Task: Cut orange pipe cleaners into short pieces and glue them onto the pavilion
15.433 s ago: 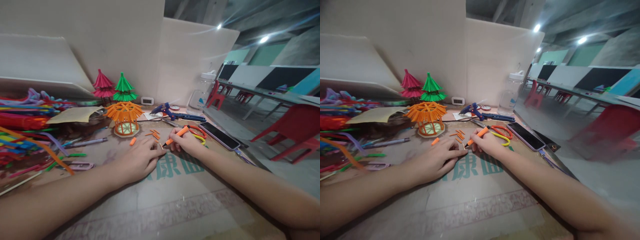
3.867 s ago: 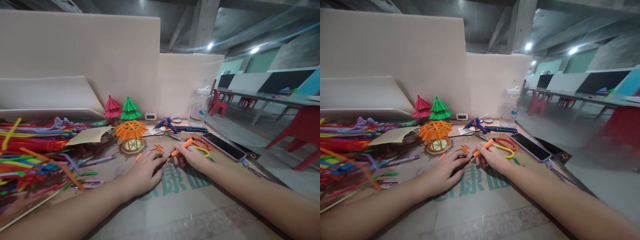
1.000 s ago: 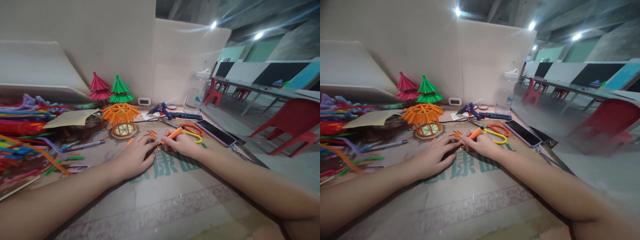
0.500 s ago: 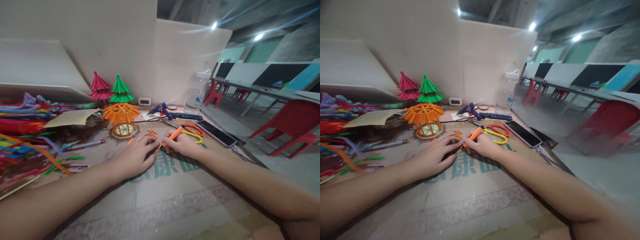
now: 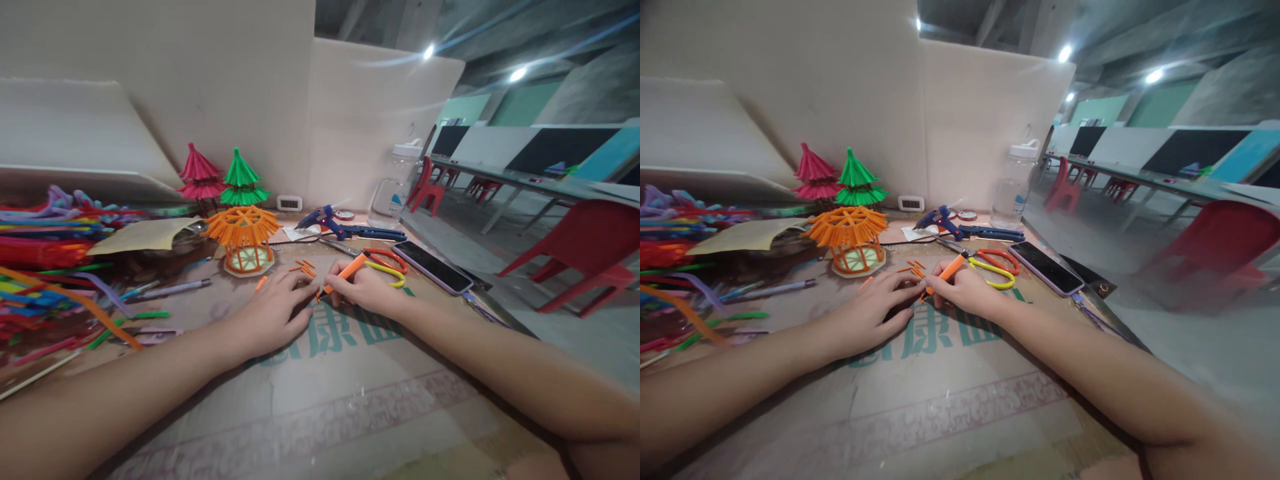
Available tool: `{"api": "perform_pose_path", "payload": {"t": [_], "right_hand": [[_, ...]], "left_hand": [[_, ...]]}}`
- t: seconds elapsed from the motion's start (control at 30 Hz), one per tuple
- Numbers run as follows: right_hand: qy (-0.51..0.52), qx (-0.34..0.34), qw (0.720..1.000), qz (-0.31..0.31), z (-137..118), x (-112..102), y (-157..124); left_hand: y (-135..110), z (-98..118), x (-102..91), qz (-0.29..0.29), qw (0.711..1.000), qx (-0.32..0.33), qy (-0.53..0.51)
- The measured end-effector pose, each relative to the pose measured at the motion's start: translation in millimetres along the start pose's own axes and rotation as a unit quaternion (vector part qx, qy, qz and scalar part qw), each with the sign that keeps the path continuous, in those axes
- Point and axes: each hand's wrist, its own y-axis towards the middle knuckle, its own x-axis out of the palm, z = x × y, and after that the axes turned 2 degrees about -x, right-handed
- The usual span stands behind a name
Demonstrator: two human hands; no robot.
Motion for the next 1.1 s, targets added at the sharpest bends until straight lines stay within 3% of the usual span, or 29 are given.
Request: {"api": "perform_pose_path", "payload": {"t": [0.37, 0.6, 1.1], "right_hand": [[-0.009, -0.007, 1.0, 0.022, 2.1, 0.5, 0.2], [-0.006, 0.011, 1.0, -0.008, -1.3, 0.3, 0.6], [0.008, -0.01, 1.0, 0.024, 6.3, 0.7, 2.0]], "left_hand": [[-0.7, 0.9, -0.3, 0.011, 1.0, -0.005, -0.009], [-0.4, 0.5, -0.4, 0.015, 1.0, -0.005, -0.019], [-1.1, 0.9, -0.8, 0.01, 1.0, -0.009, -0.001]]}}
